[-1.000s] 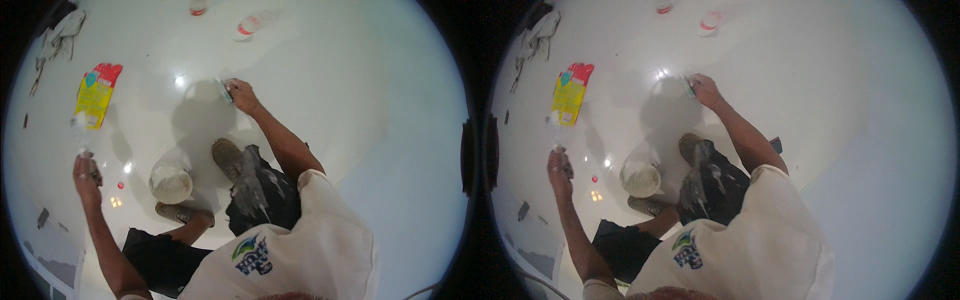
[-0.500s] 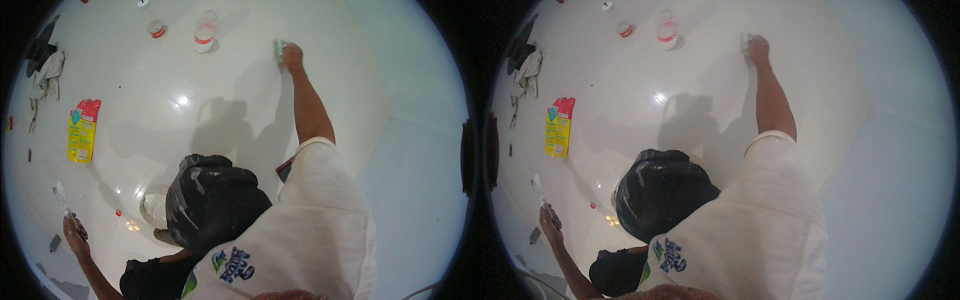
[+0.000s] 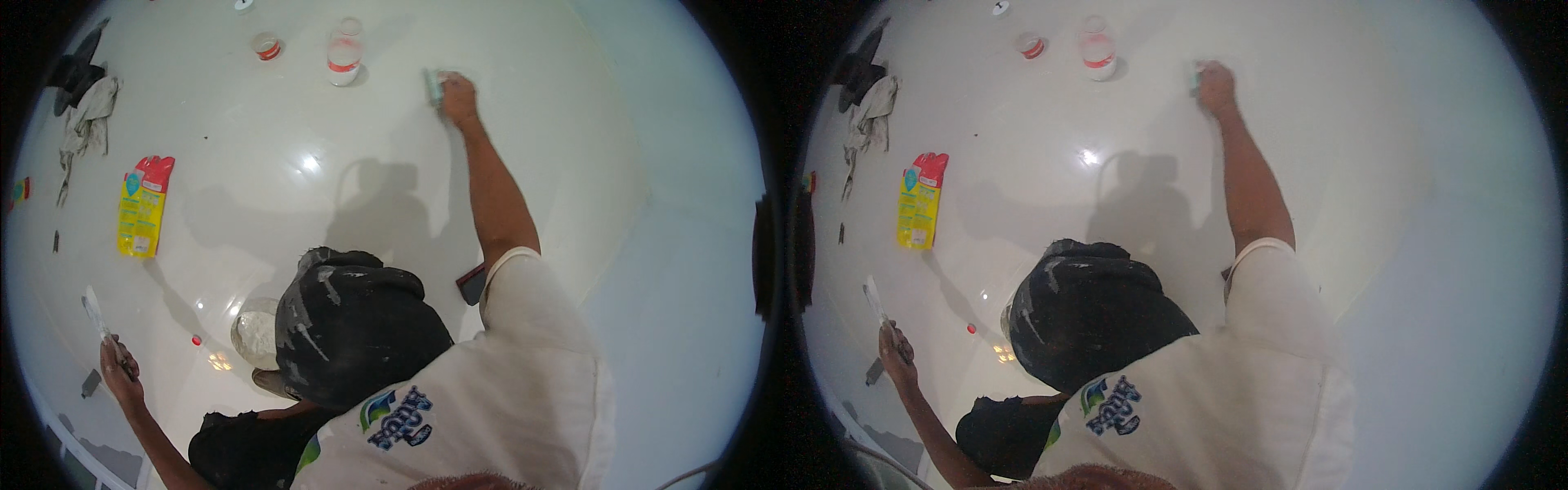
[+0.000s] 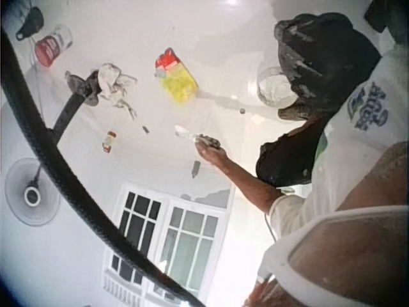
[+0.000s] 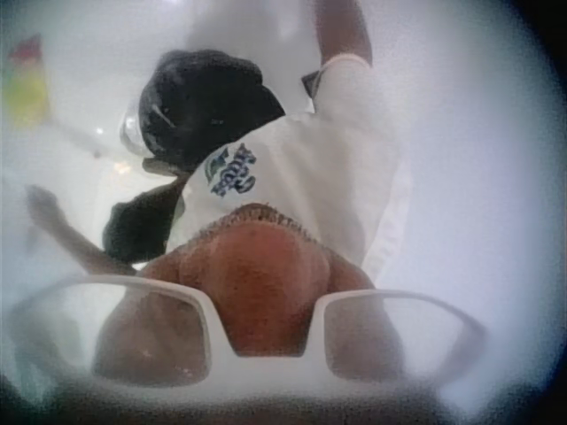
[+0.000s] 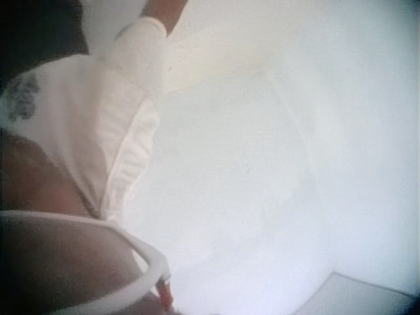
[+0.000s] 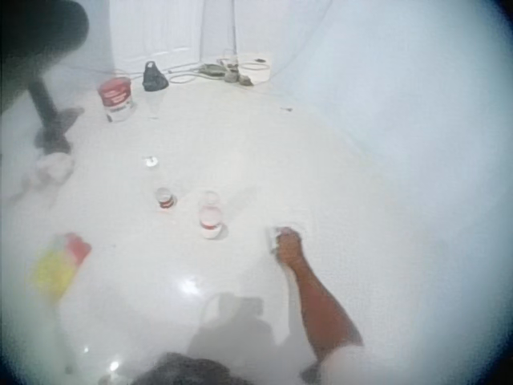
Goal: The person scoops white paste from a bucket with a trowel and spreads it onto a white floor surface using a flat tool. They repeatedly transfer material from the bucket to the floor and smooth it in place.
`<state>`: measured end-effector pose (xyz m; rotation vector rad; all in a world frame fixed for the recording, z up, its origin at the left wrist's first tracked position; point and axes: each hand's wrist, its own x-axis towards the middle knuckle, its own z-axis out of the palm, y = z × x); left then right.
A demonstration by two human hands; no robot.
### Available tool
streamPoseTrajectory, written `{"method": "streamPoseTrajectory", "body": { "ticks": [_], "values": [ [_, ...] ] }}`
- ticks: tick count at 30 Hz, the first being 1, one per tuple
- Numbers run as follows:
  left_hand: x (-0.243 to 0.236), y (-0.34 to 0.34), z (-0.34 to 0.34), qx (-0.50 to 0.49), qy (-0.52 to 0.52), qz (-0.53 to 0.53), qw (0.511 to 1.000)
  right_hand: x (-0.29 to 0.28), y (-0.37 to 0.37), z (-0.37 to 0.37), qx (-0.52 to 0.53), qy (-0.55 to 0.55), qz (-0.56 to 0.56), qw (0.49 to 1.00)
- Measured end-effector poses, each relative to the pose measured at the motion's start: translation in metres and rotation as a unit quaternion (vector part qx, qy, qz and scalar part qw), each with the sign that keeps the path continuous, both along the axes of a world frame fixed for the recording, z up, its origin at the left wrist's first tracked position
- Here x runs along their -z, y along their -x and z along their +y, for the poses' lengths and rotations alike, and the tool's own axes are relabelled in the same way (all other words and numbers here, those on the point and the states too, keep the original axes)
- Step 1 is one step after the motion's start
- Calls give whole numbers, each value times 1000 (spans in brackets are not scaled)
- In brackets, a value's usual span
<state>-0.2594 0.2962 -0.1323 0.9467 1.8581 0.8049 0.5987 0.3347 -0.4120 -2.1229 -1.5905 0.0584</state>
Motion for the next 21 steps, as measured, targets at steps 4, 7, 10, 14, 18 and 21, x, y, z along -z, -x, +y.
{"method": "streamPoseTrajectory", "body": {
  "ticks": [4, 7, 10, 14, 18, 21],
  "values": [
    [-8, -11, 7, 1, -14, -2, 1000, 0, 118, -26, -110, 112, 6, 988],
    [-22, -3, 8, 20, 4, 4, 1000, -10, 114, -30, -157, 44, 112, 980],
    [-9, -5, 3, 14, -6, -23, 1000, -13, 25, 7, 28, 39, 45, 998],
    [-8, -15, 1, -25, -28, 4, 999, 12, 65, 3, -108, 6, -108, 988],
    [-18, -2, 8, -20, -30, -2, 999, 14, 247, -57, -288, -115, 83, 947],
    [-24, -3, 0, -24, -23, 6, 999, 6, 255, -61, -279, -12, 228, 933]
  ]
}}
